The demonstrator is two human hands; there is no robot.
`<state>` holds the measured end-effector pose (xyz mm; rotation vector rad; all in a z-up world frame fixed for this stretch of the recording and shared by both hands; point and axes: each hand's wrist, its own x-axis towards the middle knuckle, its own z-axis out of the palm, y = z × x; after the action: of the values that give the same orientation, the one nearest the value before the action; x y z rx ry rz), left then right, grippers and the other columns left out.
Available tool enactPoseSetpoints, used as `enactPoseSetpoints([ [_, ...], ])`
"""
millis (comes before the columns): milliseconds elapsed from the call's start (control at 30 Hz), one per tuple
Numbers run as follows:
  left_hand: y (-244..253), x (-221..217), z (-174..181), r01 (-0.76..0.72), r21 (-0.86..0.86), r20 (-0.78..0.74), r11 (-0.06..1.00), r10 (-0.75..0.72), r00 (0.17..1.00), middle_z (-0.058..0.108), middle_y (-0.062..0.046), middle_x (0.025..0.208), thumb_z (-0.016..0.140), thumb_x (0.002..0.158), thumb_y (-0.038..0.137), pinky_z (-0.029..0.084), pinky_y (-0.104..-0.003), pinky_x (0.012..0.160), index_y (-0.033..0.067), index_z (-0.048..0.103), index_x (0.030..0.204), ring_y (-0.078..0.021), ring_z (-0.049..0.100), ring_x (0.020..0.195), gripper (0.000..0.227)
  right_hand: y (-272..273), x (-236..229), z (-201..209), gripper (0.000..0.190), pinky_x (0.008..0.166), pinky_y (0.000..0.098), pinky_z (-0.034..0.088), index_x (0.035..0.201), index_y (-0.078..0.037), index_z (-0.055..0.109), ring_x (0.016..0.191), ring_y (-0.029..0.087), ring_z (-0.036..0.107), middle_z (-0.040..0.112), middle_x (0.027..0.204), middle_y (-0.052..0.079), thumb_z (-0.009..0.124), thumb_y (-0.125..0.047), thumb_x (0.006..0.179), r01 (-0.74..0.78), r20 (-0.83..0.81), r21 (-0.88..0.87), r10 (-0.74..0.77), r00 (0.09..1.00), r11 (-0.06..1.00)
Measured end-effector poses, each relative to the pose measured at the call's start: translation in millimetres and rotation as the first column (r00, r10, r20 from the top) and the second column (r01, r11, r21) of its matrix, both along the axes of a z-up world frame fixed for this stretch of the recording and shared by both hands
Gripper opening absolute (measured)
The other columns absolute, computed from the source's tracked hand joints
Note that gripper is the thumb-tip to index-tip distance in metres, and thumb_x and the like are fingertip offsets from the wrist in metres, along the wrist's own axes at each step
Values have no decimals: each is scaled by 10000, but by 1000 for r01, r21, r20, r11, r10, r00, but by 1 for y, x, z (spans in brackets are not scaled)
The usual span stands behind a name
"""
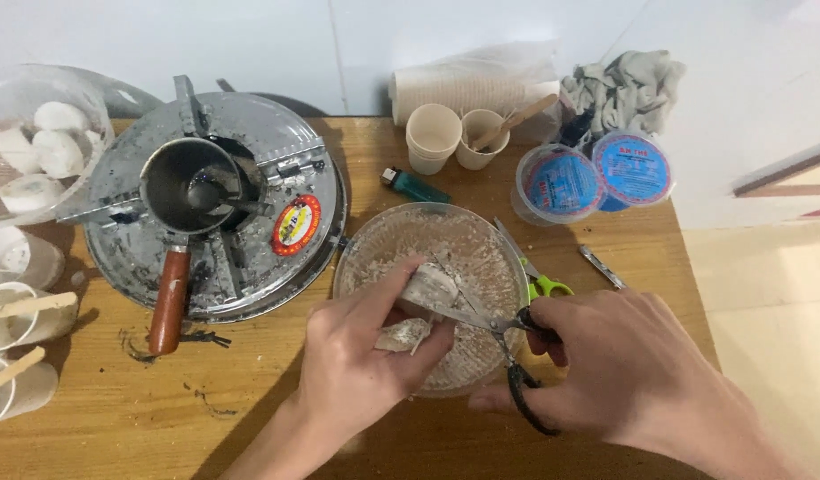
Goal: Using scissors to trim and shape a piece of wax over a bowl of wax shavings on a workshop table.
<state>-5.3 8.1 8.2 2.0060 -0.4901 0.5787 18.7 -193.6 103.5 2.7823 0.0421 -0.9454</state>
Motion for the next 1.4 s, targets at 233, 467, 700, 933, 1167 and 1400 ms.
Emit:
enactPoseSetpoints([
  [233, 0, 1, 11, -59, -13, -42, 998, 58, 997, 765, -53, 858, 865, 819, 184, 615, -265, 617, -2, 659, 1222, -136, 734, 650, 489, -19, -3, 3, 331, 707, 291, 480, 738, -370, 733, 703, 163, 678, 741, 665, -68, 862, -657, 637, 212, 92, 140, -226, 970, 967],
  [467, 5, 4, 12, -23, -114, -160, 993, 4, 987, 787, -114, 1001, 894, 772, 130, 690, -255, 756, 11, 607, 1224, -171, 807, 793, 549, -56, -8, -36, 174, 567, 326, 414, 828, -346, 826, 506, 224, 393, 483, 440, 49, 838, -427, 675, 76, 254, 399, -190, 948, 914],
  [700, 4, 2, 9, -16, -152, -144, 988, -6, 990, 782, -107, 998, 891, 760, 68, 688, -247, 736, -9, 653, 1232, -157, 798, 756, 534, -52, -23, -50, 320, 486, 300, 349, 577, -150, 701, 568, 163, 315, 473, 510, 29, 915, -340, 718, 82, 274, 630, -320, 907, 772],
  [933, 2, 2, 8, -46, -130, -149, 990, 27, 988, 786, -63, 899, 874, 776, 100, 659, -258, 668, 28, 666, 1232, -140, 788, 700, 506, -32, -34, -41, 571, 429, 292, 336, 501, -127, 564, 497, 141, 322, 463, 458, -7, 1080, -367, 548, 26, 309, 683, -321, 895, 730],
  [1167, 3, 1, 1, 29, -79, -33, 996, -31, 999, 771, -99, 914, 896, 790, 80, 657, -303, 703, -33, 606, 1288, -185, 770, 734, 587, -13, -31, -39, 666, 612, 391, 482, 632, -259, 603, 581, 233, 659, 689, 536, -71, 921, -826, 486, 73, 345, 309, -183, 921, 948],
  [1400, 5, 1, -6, 79, -5, -15, 997, -79, 997, 777, -116, 859, 897, 786, 71, 608, -331, 605, -79, 606, 1269, -191, 752, 690, 583, -9, -29, -35, 725, 640, 430, 503, 665, -296, 615, 659, 234, 704, 721, 598, -95, 889, -941, 477, 20, 313, 229, -94, 945, 973],
])
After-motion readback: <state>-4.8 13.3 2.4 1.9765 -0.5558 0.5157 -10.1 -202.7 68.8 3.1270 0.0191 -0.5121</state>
